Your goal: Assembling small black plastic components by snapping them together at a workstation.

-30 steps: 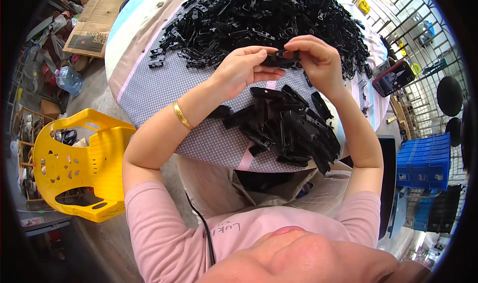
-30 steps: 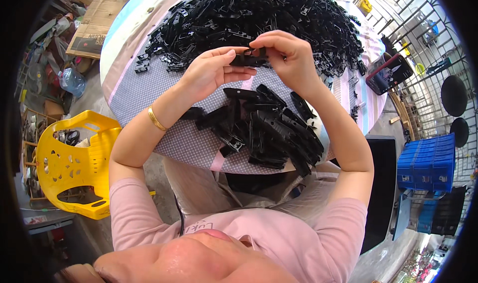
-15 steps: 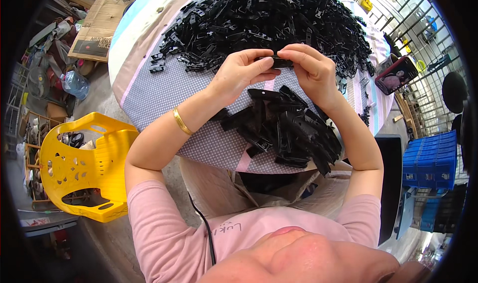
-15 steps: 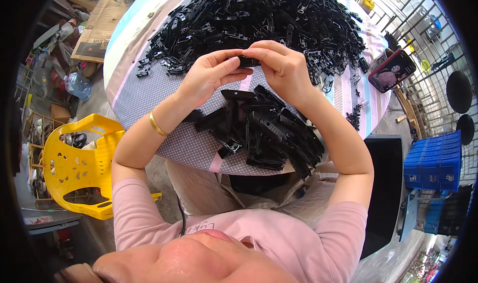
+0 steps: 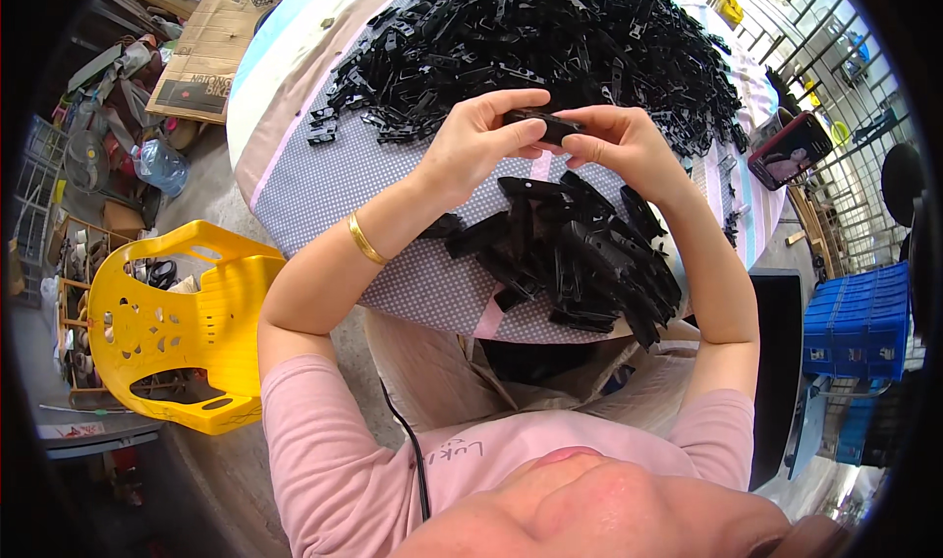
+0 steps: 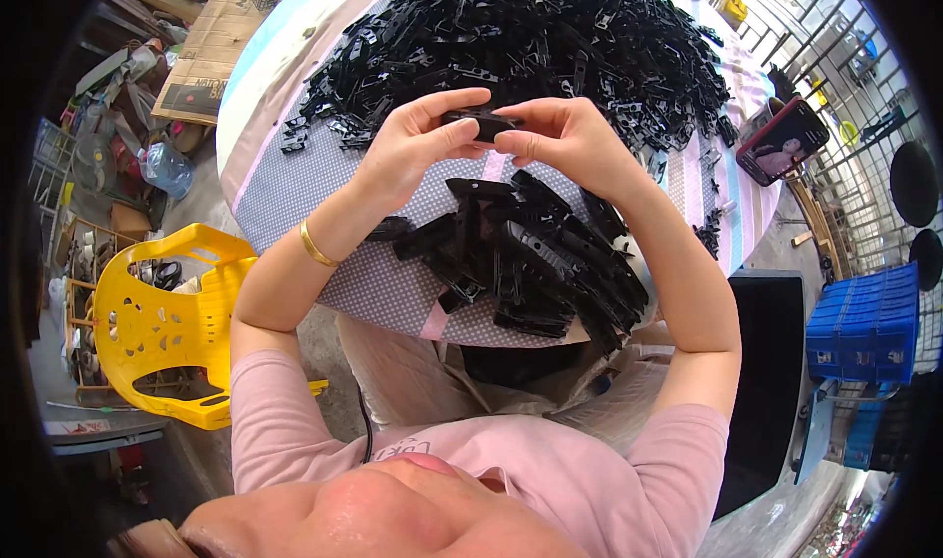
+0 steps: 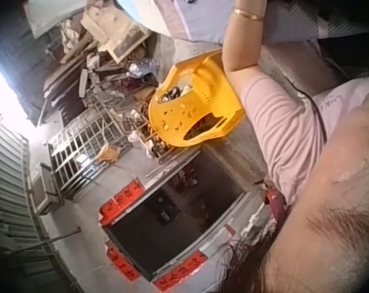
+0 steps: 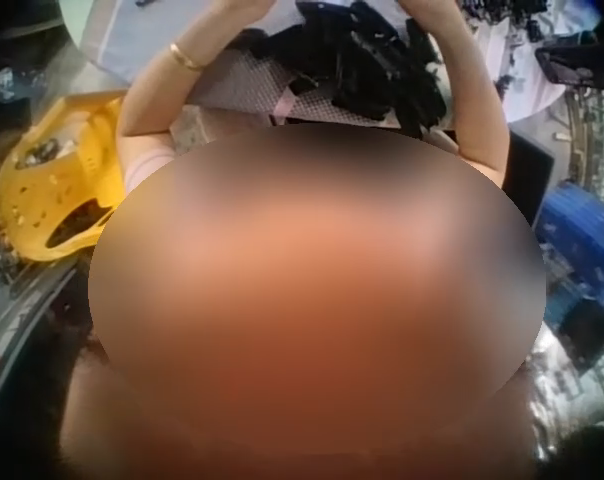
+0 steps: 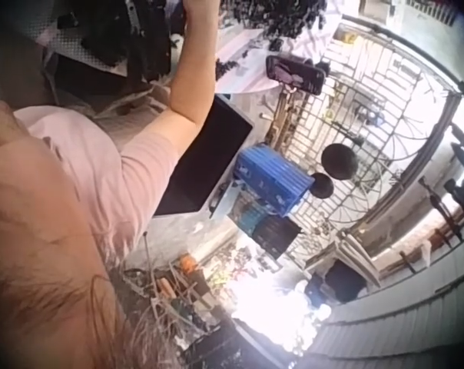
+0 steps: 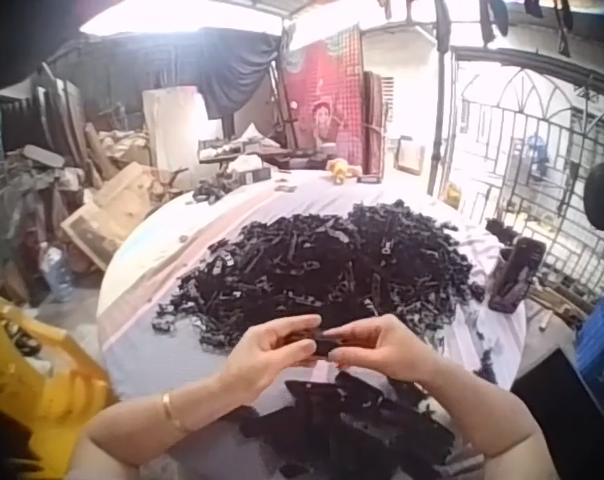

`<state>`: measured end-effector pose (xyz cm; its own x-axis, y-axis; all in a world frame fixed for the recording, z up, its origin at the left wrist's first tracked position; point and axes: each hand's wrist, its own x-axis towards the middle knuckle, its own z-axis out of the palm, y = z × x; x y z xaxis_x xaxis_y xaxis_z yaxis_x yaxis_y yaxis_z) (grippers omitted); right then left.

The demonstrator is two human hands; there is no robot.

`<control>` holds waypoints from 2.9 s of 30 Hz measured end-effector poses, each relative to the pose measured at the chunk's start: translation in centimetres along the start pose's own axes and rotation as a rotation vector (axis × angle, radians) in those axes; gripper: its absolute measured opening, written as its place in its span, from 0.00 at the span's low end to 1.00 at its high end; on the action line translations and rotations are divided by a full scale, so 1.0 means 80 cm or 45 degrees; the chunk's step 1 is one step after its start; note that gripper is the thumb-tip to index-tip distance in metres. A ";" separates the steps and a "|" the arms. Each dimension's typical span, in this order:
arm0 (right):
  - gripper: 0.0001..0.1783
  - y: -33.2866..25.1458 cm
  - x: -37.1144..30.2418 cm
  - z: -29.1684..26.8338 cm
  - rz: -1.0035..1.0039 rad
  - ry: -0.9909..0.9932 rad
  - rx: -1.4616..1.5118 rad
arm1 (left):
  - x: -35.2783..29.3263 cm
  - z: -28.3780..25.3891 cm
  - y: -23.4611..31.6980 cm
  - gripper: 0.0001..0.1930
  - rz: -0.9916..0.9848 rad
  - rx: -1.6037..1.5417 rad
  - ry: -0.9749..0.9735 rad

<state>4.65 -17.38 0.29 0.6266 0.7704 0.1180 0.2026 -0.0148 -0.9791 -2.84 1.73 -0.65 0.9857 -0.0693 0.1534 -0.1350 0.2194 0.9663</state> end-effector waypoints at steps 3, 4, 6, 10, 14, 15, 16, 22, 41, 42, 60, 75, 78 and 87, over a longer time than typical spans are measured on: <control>0.19 -0.001 -0.005 0.001 -0.069 0.060 -0.039 | 0.000 0.001 0.004 0.19 0.007 0.062 -0.096; 0.18 -0.002 -0.007 0.001 -0.106 0.097 -0.037 | -0.001 0.002 0.007 0.19 0.051 0.126 -0.112; 0.18 -0.006 -0.007 0.001 -0.119 0.066 -0.076 | 0.000 0.001 0.008 0.20 0.080 0.146 -0.157; 0.16 -0.017 -0.001 -0.033 -0.065 0.000 -0.161 | -0.001 0.004 0.011 0.21 0.247 0.315 -0.234; 0.14 -0.008 -0.010 -0.075 -0.002 0.219 -0.726 | -0.012 0.018 0.025 0.15 0.504 0.936 -0.671; 0.13 -0.008 -0.012 -0.079 0.020 0.195 -1.070 | -0.016 0.022 0.028 0.14 0.453 0.951 -0.745; 0.13 -0.008 -0.013 -0.072 0.022 0.198 -1.173 | -0.015 0.020 0.029 0.14 0.543 0.953 -0.839; 0.19 0.016 -0.020 -0.045 -0.007 0.171 -1.666 | 0.031 -0.023 0.048 0.11 0.414 0.886 0.085; 0.10 0.006 -0.005 -0.080 -0.173 0.626 -0.576 | 0.077 -0.042 0.032 0.15 0.502 1.338 0.389; 0.10 0.002 -0.007 -0.073 -0.162 0.608 -0.327 | 0.063 -0.021 0.026 0.14 0.435 1.280 0.313; 0.10 0.002 -0.010 -0.009 -0.142 0.649 -0.265 | 0.014 0.034 0.005 0.17 0.100 0.301 -0.028; 0.08 0.001 -0.010 0.002 -0.202 0.596 -0.353 | 0.012 0.030 0.005 0.19 0.004 0.175 0.019; 0.09 0.009 -0.006 0.008 -0.281 0.660 -0.500 | 0.014 0.025 0.000 0.20 -0.034 -0.052 0.036; 0.14 0.002 -0.003 0.000 -0.172 0.687 -0.964 | 0.008 0.023 0.007 0.22 0.121 0.441 0.024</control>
<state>4.53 -17.55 0.07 0.7876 0.3992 0.4693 0.6161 -0.5034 -0.6058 -2.46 0.00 0.41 0.9685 -0.0459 0.2449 -0.2487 -0.1193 0.9612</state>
